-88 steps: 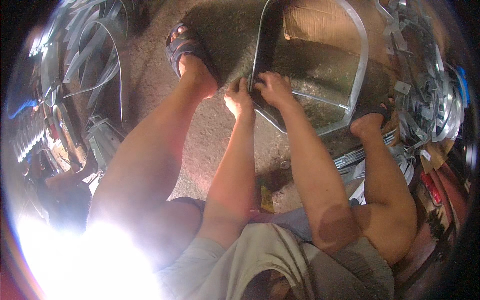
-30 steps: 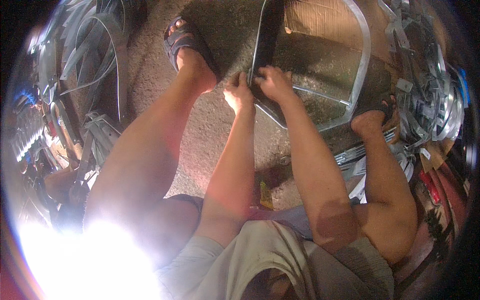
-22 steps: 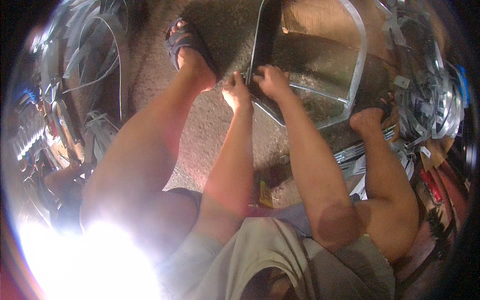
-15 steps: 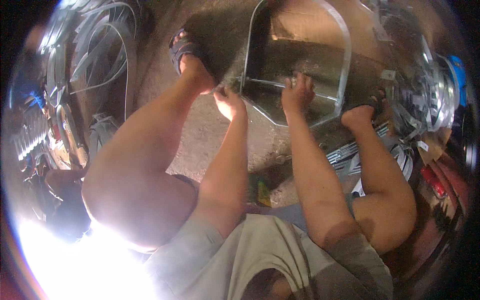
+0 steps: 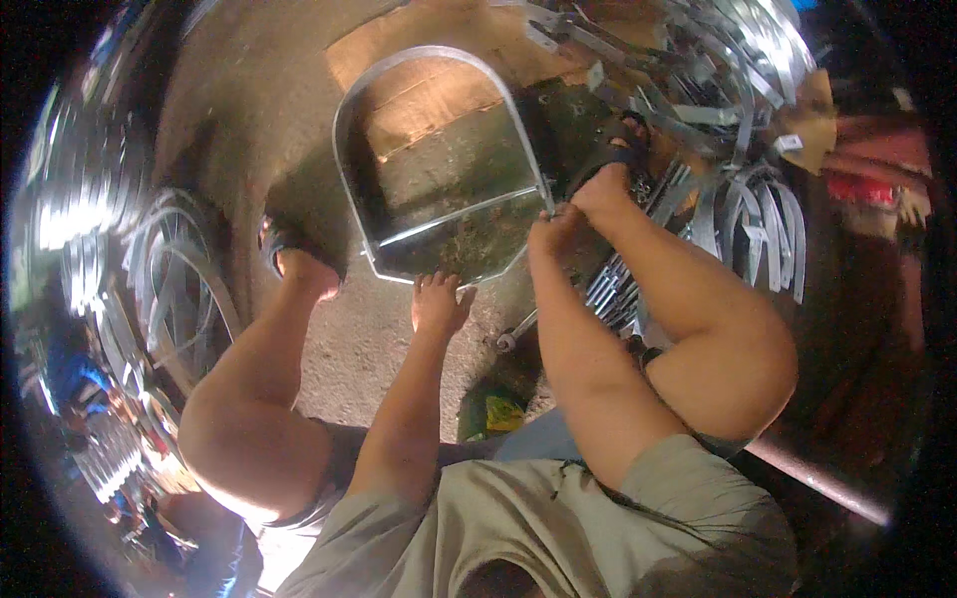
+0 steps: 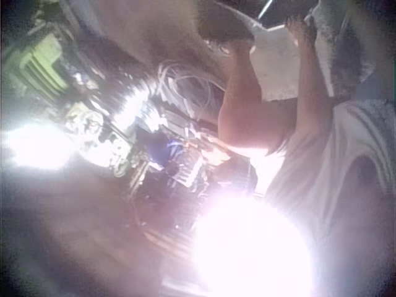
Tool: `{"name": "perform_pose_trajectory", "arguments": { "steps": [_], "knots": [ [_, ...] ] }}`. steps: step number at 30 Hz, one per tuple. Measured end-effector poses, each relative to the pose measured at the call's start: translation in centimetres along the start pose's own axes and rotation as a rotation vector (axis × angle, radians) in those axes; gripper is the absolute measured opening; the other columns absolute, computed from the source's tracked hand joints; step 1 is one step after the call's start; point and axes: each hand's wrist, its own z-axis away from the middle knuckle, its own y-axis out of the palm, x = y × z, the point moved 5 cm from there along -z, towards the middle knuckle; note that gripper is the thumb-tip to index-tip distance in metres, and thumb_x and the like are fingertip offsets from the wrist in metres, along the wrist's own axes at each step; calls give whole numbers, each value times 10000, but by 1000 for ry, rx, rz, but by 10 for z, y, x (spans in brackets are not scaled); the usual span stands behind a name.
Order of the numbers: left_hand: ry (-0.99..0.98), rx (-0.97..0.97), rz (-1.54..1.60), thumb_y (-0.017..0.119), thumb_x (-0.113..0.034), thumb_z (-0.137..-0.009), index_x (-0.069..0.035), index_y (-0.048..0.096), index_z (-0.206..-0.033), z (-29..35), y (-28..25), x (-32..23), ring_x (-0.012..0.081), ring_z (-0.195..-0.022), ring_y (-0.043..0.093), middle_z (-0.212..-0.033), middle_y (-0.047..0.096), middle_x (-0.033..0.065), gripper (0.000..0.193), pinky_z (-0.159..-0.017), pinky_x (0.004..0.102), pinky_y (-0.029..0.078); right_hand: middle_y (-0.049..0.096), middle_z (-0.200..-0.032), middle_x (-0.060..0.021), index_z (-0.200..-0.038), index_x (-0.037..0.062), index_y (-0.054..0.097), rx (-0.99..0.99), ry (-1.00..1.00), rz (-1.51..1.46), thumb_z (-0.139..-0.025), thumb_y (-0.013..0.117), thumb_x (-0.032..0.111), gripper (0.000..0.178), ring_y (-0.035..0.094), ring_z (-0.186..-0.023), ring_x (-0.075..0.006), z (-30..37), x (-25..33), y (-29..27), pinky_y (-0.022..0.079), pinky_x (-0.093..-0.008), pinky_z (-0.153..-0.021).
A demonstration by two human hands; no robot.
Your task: The person sits on the floor and assembles a metal frame by inserting a long metal rod into a curved metal piece. They secure the rod using nuts and washers, tightening them by hand to hold the components together.
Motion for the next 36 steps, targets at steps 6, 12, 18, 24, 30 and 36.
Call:
{"name": "perform_pose_trajectory", "arguments": {
  "steps": [6,12,18,24,30,36],
  "knots": [
    [-102,116,4,534,-467,-956,-94,703,-1082,7,-2,-5,323,-1157,584,-1160,669,124,429,-1038,497,395,493,-1400,-312,-1390,-43,480,-177,219,-331,-960,545,221,509,492,-1272,-462,-5,-23,15,376,-485,-1074],
    [-89,-125,36,616,-354,-914,-121,668,-1109,-13,-12,-21,333,-1105,571,-1136,644,108,308,-947,495,433,538,-1352,-287,-1334,-40,518,-229,175,-143,-1030,417,272,447,516,-1240,-446,9,-18,19,405,-496,-1039],
    [202,-301,161,667,-279,-865,-107,637,-1143,-105,-39,-112,339,-1105,548,-1149,616,112,329,-933,484,440,556,-1305,-284,-1290,-55,529,-146,260,-114,-1026,414,320,473,525,-1204,-460,-5,-49,30,409,-504,-1035],
    [295,-82,56,669,-265,-862,-107,641,-1124,-177,-19,-120,337,-1085,588,-1105,639,112,308,-886,482,477,498,-1353,-298,-1323,-52,484,-235,63,-137,-1016,416,304,475,484,-1237,-466,8,-28,25,395,-519,-1043],
    [307,28,173,675,-252,-851,-106,639,-1064,-189,-17,-127,303,-1053,613,-1032,662,81,260,-863,461,488,440,-1401,-312,-1357,-48,440,-281,-41,-142,-1007,418,289,487,443,-1271,-472,6,-26,13,380,-533,-1052],
    [266,-56,101,694,-277,-835,-123,634,-1032,-186,-18,-131,269,-1075,607,-1043,658,62,257,-888,458,465,463,-1374,-297,-1340,-38,450,-288,31,-175,-1023,413,273,446,458,-1253,-459,2,-33,25,380,-525,-1047]
  ]
}}
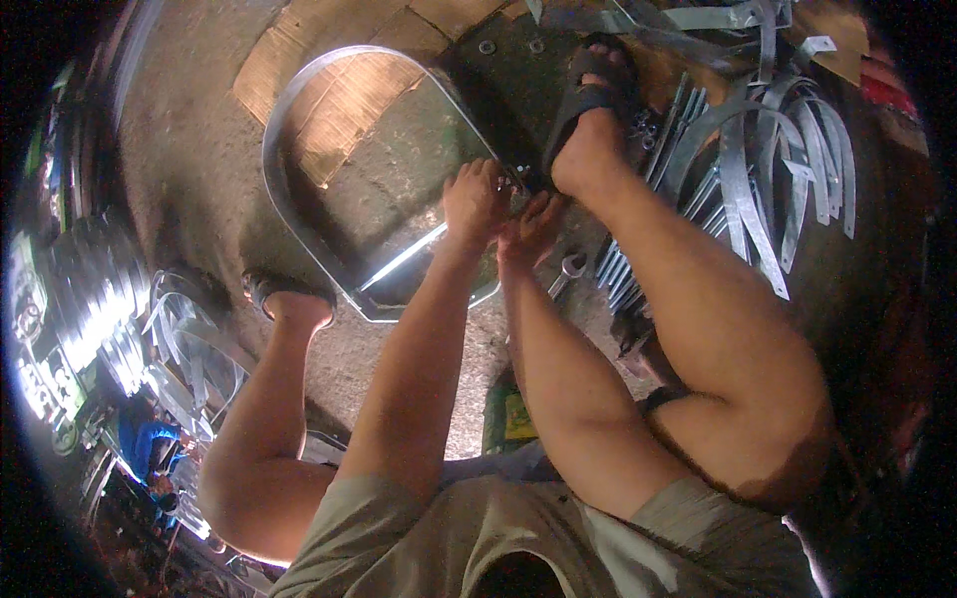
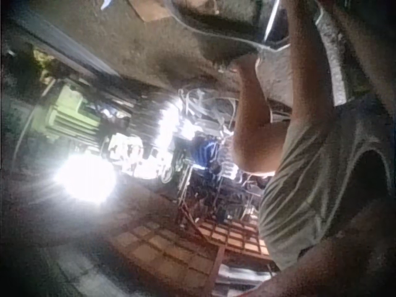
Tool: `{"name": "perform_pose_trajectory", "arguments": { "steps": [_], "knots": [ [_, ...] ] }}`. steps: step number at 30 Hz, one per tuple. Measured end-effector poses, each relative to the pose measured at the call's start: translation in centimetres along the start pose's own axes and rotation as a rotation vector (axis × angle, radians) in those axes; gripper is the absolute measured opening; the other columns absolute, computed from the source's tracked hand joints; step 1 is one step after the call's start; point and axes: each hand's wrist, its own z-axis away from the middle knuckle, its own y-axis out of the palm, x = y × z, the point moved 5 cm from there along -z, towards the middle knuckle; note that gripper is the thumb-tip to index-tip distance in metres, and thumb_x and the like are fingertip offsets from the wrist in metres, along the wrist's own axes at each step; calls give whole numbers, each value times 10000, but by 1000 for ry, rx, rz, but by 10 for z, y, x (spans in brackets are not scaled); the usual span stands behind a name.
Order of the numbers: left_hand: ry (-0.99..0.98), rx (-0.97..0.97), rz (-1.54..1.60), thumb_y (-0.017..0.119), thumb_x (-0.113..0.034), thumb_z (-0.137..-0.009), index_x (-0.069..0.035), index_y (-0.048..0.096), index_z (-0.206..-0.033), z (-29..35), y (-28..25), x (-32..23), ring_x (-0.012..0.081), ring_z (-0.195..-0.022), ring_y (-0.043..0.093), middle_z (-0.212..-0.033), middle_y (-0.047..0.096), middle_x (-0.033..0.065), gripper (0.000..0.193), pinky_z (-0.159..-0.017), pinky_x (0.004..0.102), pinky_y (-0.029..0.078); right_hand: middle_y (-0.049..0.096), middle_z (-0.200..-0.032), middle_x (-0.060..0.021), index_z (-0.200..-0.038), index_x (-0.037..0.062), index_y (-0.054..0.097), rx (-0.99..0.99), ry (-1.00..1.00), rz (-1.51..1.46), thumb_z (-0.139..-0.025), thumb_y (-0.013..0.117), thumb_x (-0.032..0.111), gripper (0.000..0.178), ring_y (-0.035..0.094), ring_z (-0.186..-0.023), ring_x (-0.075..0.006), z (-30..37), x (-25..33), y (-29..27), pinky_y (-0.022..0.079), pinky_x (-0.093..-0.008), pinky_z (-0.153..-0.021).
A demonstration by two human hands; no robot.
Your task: The person sits on the floor and assembles a metal frame by inserting a long metal rod into a curved metal piece. They secure the rod using nuts and washers, tightening them by hand to hold the components together.
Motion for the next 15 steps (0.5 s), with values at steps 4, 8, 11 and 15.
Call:
{"name": "perform_pose_trajectory", "arguments": {
  "steps": [4,8,11,15],
  "knots": [
    [16,-60,-73,699,-295,-835,-136,628,-1060,5,0,-1,254,-1092,600,-1056,650,51,285,-917,478,438,472,-1376,-283,-1358,-30,444,45,85,-92,-1027,421,294,464,464,-1259,-447,4,-12,10,383,-514,-1060],
    [21,-36,-61,688,-305,-860,-158,622,-1158,8,-4,-8,276,-1093,595,-1128,635,81,338,-965,497,410,481,-1378,-269,-1376,-22,439,93,406,-726,-1031,429,315,483,471,-1266,-435,-1,-41,28,385,-504,-1073],
    [46,-168,-102,706,-337,-865,-160,630,-1225,28,-23,3,308,-1175,588,-1193,658,106,408,-979,530,433,497,-1369,-267,-1365,-16,452,26,297,-725,-1035,429,321,472,487,-1253,-436,6,-41,20,400,-504,-1064],
    [-46,205,346,726,-421,-867,-145,627,-1269,39,-81,97,345,-1136,608,-1258,629,154,498,-977,489,483,489,-1388,-274,-1360,0,465,90,67,-6,-1022,442,332,475,480,-1269,-440,-15,-3,-5,400,-512,-1064]
  ]
}}
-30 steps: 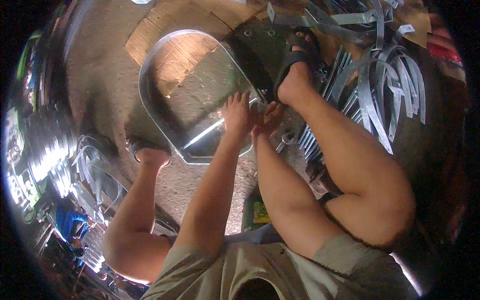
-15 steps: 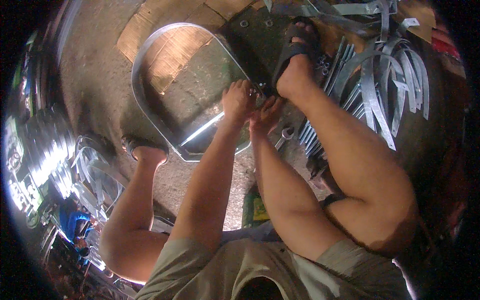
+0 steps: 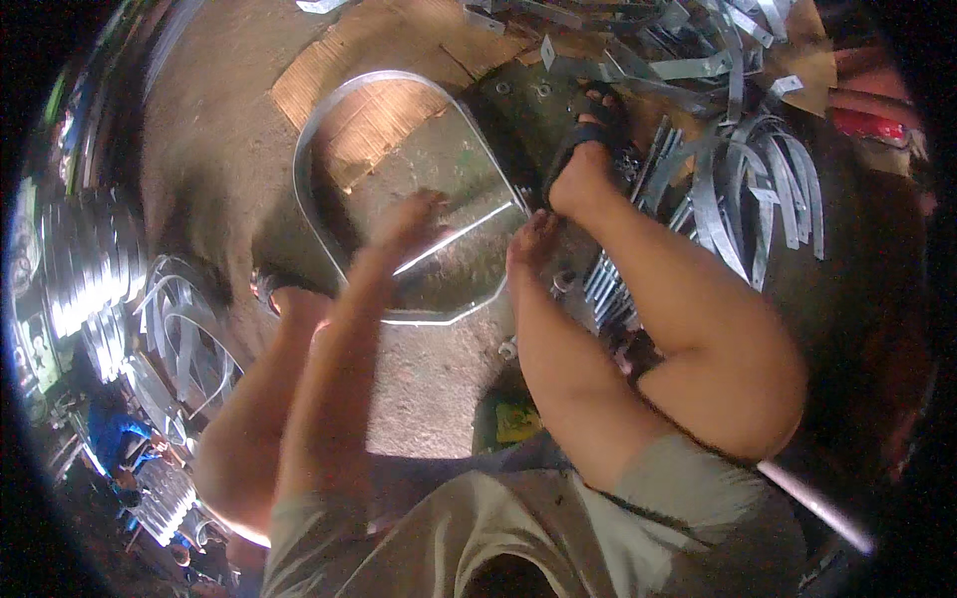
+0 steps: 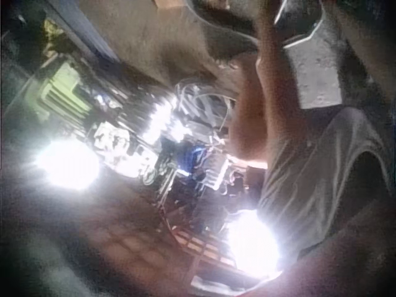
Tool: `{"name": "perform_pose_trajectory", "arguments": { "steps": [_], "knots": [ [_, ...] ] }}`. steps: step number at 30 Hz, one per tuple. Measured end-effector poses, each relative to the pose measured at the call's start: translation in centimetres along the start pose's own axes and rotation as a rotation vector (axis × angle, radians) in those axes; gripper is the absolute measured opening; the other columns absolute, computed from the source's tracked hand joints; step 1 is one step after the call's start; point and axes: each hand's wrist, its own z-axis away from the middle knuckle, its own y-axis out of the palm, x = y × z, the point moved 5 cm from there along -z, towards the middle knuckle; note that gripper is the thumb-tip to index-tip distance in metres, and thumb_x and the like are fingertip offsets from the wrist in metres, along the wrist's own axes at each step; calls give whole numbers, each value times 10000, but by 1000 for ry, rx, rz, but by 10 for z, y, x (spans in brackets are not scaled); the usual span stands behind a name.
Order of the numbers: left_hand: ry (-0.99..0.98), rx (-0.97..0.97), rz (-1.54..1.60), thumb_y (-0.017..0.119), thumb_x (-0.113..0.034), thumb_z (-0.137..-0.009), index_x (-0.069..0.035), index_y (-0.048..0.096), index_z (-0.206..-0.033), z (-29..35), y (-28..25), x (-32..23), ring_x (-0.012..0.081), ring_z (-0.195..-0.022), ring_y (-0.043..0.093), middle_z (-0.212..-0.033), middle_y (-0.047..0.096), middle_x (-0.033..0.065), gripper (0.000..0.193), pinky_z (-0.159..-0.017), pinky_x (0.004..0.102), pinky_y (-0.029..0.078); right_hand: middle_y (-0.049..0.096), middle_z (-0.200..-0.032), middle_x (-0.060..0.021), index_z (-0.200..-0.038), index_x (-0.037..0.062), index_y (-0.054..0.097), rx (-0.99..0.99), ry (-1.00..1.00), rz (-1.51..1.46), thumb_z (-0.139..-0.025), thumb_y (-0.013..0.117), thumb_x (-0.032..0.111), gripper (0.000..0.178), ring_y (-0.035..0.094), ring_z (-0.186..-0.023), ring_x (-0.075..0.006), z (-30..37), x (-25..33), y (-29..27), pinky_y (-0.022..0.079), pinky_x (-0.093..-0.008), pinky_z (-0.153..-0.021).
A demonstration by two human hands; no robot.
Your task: The person sits on the floor and assembles a metal frame by inserting a long metal rod into a curved metal piece. They secure the rod using nuts and washers, tightening them by hand to hold the components together.
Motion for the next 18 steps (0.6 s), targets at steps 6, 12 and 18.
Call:
{"name": "perform_pose_trajectory", "arguments": {
  "steps": [6,12,18],
  "knots": [
    [-169,-63,-586,714,-355,-880,-116,610,-1256,116,-247,109,345,-1050,655,-1169,680,139,458,-887,480,528,455,-1463,-245,-1456,0,384,-45,239,345,-987,495,312,575,474,-1307,-432,40,-17,-48,393,-518,-1074],
    [-188,-492,-211,625,-245,-972,-117,613,-1240,269,-446,236,178,-968,653,-1153,678,89,297,-768,345,528,661,-1188,-207,-1232,15,606,99,730,326,-905,631,272,417,660,-1057,-389,146,-20,-87,523,-451,-910],
    [-771,-47,-61,683,-309,-940,-108,575,-1265,298,-320,203,212,-994,645,-1203,649,80,397,-760,373,537,725,-1073,-149,-1123,80,709,895,-76,1125,-866,691,224,294,702,-997,-350,144,-82,-100,564,-416,-851]
  ]
}}
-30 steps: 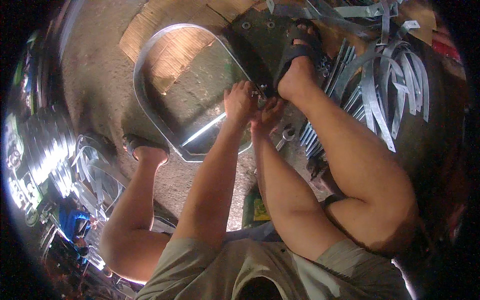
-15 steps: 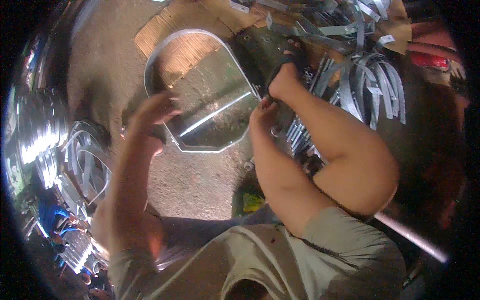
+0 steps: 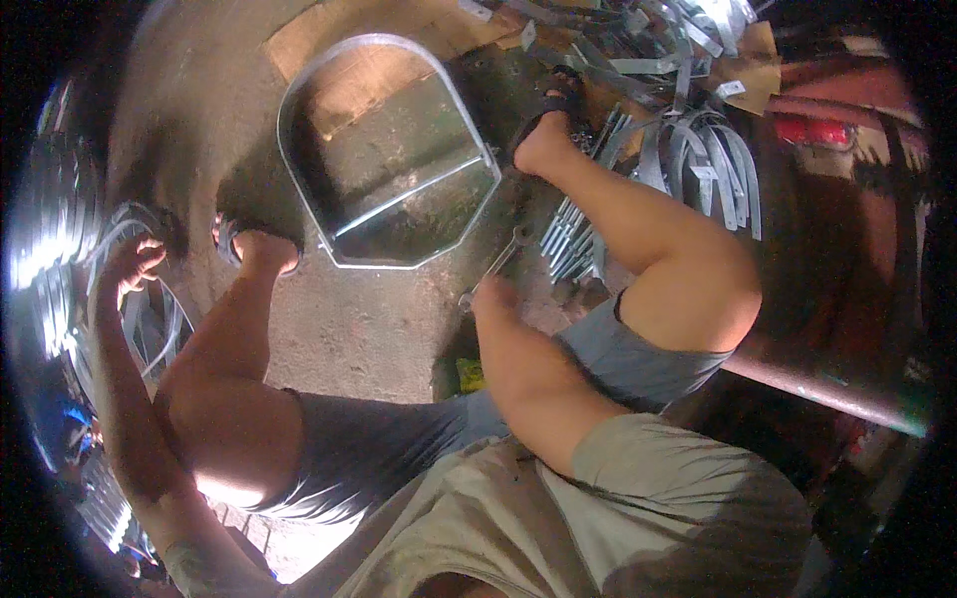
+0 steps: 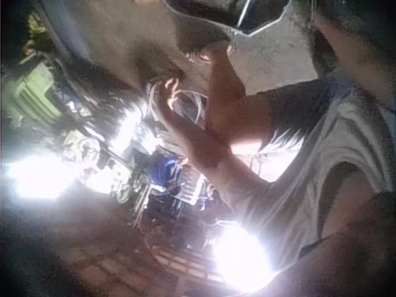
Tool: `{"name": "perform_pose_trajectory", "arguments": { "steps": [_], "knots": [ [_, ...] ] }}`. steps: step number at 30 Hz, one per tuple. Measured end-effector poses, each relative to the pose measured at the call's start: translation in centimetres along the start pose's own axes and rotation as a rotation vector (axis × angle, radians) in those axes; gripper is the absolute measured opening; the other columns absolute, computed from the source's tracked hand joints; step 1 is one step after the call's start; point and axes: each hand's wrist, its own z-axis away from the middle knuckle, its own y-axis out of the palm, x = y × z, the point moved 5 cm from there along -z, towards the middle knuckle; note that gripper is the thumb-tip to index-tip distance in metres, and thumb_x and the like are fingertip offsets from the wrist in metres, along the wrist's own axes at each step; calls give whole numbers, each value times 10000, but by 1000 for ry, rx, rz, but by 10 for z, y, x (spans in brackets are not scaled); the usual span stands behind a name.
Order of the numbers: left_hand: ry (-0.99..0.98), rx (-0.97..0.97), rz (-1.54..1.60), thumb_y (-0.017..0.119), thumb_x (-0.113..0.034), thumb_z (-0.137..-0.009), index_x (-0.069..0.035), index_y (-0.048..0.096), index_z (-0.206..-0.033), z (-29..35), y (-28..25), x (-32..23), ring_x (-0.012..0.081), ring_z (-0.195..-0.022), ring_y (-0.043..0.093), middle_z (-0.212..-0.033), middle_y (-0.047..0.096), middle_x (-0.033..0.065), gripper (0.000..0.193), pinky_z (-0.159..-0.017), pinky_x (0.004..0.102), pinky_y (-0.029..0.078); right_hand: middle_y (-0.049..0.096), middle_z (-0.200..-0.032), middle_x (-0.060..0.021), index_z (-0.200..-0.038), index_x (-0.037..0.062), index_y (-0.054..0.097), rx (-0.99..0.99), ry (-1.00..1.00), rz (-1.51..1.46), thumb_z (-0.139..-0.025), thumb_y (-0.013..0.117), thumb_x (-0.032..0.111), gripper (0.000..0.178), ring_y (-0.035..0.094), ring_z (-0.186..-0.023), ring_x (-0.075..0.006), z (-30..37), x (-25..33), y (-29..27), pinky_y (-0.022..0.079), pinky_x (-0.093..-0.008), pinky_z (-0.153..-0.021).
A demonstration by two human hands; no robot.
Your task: The person sits on the floor and assembles a metal frame by inserting a long metal rod into a curved metal piece. They secure the rod using nuts and washers, tightening them by hand to hold the components together.
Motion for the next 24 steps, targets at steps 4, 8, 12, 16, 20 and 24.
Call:
{"name": "perform_pose_trajectory", "arguments": {
  "steps": [4,8,12,16,20,24],
  "knots": [
    [277,-194,179,682,-340,-942,-82,545,-1311,-27,-42,57,229,-1110,613,-1251,634,90,470,-859,367,517,726,-1063,-155,-1072,89,736,-43,-34,150,-868,688,211,242,701,-1008,-341,-24,11,-5,560,-409,-861],
    [313,-299,-163,688,-364,-924,-45,624,-1259,4,-36,-44,275,-1075,619,-1230,624,171,467,-892,434,507,717,-1092,-157,-1068,81,735,-82,38,174,-871,678,194,234,692,-1038,-335,-64,-18,22,557,-399,-865],
    [353,-173,58,649,-274,-971,-43,542,-1329,-26,-52,13,244,-1217,573,-1296,617,135,440,-1003,383,473,694,-1131,-165,-1106,37,695,-161,193,-278,-869,669,171,273,682,-1033,-330,-70,-15,31,552,-395,-834],
    [433,-216,5,648,-305,-969,-37,558,-1318,-36,-51,17,245,-1197,586,-1309,621,134,449,-1021,402,463,675,-1121,-175,-1124,-22,645,-268,650,-1385,-837,689,155,340,671,-984,-326,-55,-14,43,544,-409,-801],
    [443,-287,-124,651,-339,-964,-30,587,-1290,5,-28,-50,239,-1164,609,-1266,651,133,453,-999,377,473,674,-1110,-179,-1121,-39,639,-265,637,-1485,-822,700,166,368,671,-974,-329,-53,-22,35,543,-416,-807],
    [462,-258,-94,647,-355,-965,-31,601,-1269,3,-34,-35,240,-1138,623,-1230,668,133,447,-977,391,490,681,-1114,-186,-1116,-39,652,-226,508,-1088,-827,696,184,367,677,-982,-334,-45,-16,10,548,-426,-815]
  ]
}}
